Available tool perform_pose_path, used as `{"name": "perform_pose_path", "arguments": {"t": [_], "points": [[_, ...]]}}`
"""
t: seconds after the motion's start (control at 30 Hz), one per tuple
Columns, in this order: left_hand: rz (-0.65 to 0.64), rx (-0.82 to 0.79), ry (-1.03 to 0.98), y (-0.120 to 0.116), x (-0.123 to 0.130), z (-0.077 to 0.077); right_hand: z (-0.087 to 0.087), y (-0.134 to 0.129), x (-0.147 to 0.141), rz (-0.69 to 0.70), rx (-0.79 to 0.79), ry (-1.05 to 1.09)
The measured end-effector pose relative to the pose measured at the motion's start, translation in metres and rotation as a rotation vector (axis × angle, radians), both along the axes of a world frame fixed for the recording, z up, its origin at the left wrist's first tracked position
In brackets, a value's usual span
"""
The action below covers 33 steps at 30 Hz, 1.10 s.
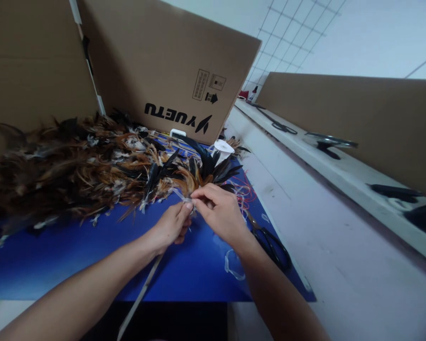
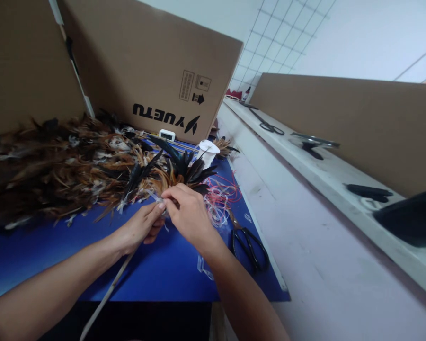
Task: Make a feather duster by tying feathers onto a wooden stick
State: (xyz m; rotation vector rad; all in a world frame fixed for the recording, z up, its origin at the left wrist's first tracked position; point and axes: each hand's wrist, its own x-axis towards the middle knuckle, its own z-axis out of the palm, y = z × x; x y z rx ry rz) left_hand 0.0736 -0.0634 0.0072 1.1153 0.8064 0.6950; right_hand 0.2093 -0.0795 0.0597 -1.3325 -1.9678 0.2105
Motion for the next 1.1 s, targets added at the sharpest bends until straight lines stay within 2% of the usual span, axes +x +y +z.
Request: {"name": "perform_pose_path", "arguments": {"t": [0.27, 0.7, 0.9, 1.1], "points": [[0.01, 0.017, -0.007, 0.0, 0.001, -0.004, 0.001, 0.007, -0.003, 0.03, -0.058, -0.13], [0.06, 0.081, 0.035, 0.003, 0.003, -0.01, 0.03, 0.033, -0.014, 0.108, -0.293, -0.435], [0.051, 0.067, 0.028, 0.003, 0.001, -0.007, 0.034, 0.038, -0.008, 0.188, -0.316, -0.275], [0.036, 0.06, 0.044, 0.002, 0.001, -0.002, 0.03, 0.032, -0.003, 0.149, -0.49, 0.027]]}}
